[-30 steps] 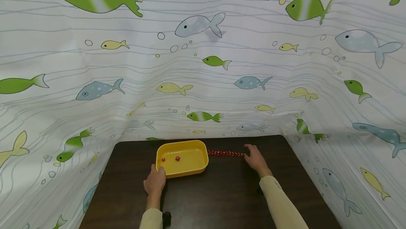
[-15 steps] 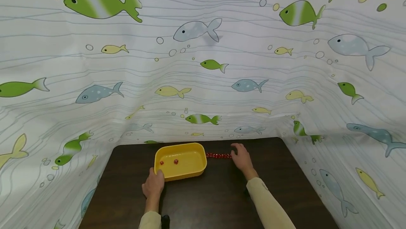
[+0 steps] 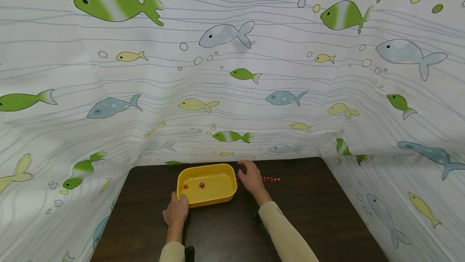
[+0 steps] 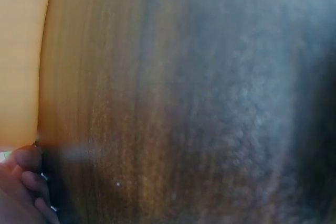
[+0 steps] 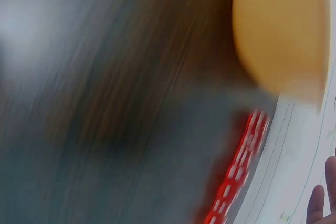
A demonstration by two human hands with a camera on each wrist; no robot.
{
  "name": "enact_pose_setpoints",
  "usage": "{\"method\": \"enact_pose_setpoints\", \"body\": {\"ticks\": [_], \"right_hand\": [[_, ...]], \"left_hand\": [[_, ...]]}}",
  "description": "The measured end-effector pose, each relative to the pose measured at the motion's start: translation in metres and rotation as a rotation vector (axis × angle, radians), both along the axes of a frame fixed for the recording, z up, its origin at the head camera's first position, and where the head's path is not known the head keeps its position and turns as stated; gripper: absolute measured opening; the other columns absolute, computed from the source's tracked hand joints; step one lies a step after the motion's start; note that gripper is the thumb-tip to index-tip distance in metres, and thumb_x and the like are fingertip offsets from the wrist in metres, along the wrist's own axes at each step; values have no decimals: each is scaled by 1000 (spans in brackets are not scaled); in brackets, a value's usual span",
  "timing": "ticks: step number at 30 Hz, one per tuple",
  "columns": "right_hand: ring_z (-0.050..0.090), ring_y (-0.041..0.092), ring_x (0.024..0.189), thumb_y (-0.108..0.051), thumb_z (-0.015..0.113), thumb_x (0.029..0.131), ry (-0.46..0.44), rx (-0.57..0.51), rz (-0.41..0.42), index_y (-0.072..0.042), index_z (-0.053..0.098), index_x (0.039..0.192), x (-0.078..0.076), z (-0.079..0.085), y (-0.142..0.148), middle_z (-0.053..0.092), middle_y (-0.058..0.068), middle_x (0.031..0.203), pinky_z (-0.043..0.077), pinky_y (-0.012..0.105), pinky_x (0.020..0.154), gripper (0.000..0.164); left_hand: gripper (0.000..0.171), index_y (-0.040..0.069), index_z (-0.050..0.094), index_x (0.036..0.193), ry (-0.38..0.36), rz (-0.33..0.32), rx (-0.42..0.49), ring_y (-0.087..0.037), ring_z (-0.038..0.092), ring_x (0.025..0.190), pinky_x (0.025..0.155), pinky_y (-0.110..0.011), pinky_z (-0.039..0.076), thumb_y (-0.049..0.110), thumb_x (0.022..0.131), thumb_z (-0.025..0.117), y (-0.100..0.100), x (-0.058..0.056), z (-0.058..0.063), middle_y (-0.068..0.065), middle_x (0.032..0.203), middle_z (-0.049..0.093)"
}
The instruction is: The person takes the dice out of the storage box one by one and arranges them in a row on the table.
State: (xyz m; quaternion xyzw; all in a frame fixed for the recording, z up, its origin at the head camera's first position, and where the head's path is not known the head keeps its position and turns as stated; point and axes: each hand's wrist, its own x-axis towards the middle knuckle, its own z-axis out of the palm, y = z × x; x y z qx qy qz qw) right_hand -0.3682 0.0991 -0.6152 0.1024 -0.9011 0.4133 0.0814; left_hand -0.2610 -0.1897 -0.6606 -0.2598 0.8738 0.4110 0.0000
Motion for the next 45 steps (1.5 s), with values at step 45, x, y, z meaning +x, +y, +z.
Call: {"method": "enact_pose_setpoints", "body": {"ticks": [45], "right_hand": [[61, 16, 115, -26, 75, 96, 19, 615, 499, -33, 81, 123, 22, -21, -170, 76, -13, 123, 41, 52, 109, 28]], "left_hand": [[58, -4, 48, 149, 39, 35, -71, -41, 65, 91, 88, -60, 40, 28, 104, 32, 2, 4, -7, -27, 115, 72]]}}
